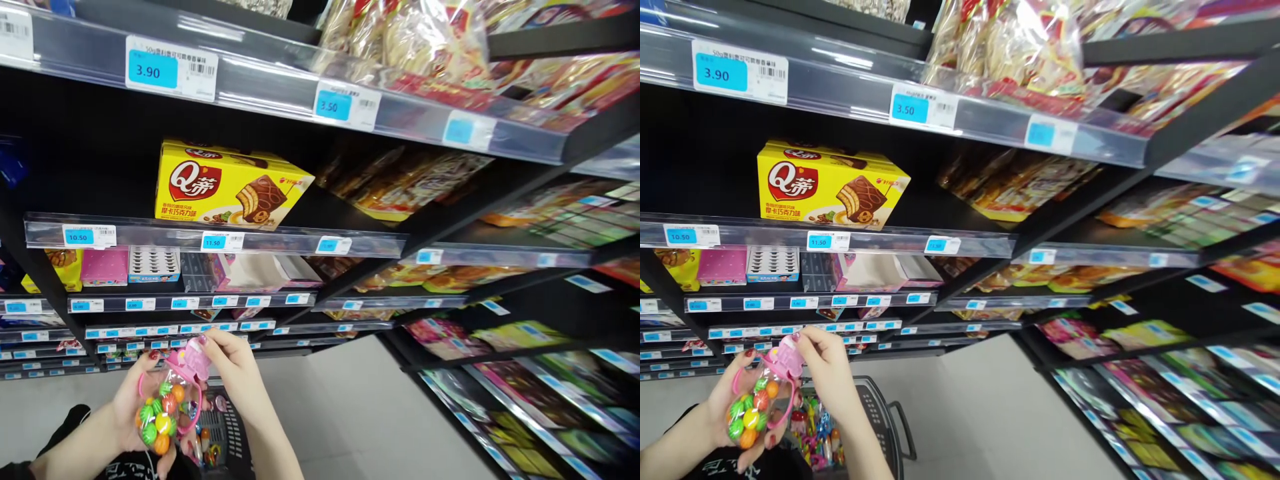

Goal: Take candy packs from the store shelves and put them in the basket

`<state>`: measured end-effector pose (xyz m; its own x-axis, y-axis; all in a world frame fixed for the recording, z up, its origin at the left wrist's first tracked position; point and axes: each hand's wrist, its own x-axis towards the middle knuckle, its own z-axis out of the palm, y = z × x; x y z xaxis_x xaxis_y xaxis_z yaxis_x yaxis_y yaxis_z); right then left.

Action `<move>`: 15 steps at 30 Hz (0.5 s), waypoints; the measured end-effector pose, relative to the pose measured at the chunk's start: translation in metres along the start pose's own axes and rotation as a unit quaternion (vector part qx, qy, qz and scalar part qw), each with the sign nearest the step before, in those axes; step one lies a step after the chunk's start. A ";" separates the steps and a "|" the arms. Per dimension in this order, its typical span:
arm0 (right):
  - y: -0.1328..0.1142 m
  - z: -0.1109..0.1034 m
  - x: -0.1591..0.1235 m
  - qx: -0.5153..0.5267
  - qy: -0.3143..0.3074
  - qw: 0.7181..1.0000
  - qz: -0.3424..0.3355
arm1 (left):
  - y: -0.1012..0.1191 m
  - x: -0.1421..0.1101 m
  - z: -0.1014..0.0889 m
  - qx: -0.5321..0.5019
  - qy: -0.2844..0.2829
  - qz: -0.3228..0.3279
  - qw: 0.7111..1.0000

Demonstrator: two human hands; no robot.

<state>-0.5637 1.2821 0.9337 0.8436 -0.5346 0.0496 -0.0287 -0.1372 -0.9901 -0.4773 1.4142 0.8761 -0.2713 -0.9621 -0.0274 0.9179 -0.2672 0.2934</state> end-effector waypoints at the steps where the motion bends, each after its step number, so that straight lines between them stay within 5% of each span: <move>1: 0.000 0.001 -0.001 0.001 0.001 1.000 0.003 | 0.000 -0.001 0.000 -0.003 -0.004 -0.001 1.000; 15: -0.010 0.007 -0.006 -0.009 0.005 1.000 -0.011 | -0.001 -0.007 -0.003 -0.024 -0.016 0.005 1.000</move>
<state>-0.5646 1.2923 0.9422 0.8383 -0.5404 0.0722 -0.0203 -0.1631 -0.9864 -0.4761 1.4207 0.8734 -0.2712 -0.9625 0.0068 0.9333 -0.2612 0.2466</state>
